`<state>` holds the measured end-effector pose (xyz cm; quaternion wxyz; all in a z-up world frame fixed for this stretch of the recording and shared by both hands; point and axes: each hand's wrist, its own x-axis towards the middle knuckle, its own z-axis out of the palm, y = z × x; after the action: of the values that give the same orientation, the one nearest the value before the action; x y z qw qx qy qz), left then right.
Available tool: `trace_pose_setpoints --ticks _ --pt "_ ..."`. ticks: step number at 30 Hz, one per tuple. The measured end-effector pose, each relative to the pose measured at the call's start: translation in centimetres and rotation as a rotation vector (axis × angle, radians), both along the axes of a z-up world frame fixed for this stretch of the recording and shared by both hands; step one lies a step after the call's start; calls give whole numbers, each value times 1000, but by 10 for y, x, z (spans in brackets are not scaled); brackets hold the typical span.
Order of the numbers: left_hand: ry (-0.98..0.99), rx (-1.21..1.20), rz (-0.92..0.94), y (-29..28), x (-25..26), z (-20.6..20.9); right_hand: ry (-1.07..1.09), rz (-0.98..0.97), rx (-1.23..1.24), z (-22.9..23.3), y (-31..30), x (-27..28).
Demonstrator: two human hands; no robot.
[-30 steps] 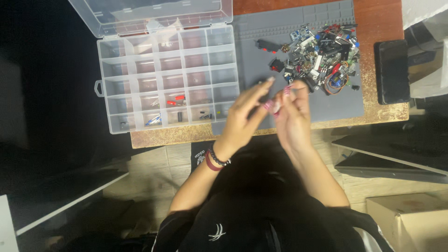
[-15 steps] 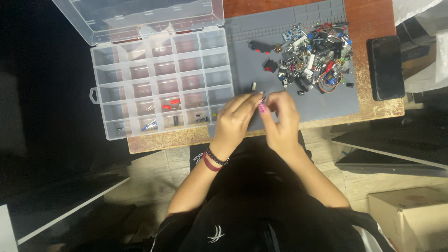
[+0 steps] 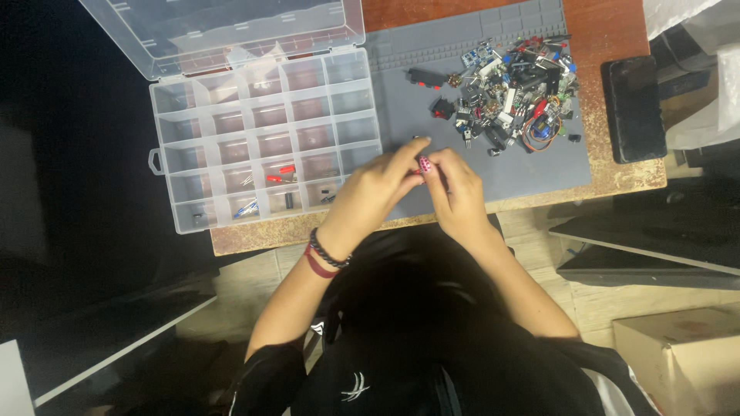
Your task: The person sorts a pile of small electronic components, such as wires, connectors, and circuit boards, from a gray mat into the compartments of a clear plastic organizer box. They pick up items one by one, inspect them, and place them into the appropriate sections of the box.
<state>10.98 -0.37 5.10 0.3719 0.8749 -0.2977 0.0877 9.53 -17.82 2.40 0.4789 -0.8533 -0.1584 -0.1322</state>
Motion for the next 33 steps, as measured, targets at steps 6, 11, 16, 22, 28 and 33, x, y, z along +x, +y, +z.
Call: trace_pose_setpoints --ticks 6,11,16,22,28,33 --pt "206 -215 -43 8 4 -8 -19 -114 111 -10 -2 -7" --pt "272 -395 38 -14 -11 -17 7 -107 222 -5 10 -10" --pt "289 -516 73 -20 -11 -21 76 -68 353 -5 8 -10" --pt "253 -524 74 -24 -11 -19 139 -41 488 -11 4 -9" --pt "304 -593 58 -24 -12 -21 168 -19 543 -7 1 -9" --pt "290 -582 62 -25 -15 -26 164 -40 555 -13 0 -11"
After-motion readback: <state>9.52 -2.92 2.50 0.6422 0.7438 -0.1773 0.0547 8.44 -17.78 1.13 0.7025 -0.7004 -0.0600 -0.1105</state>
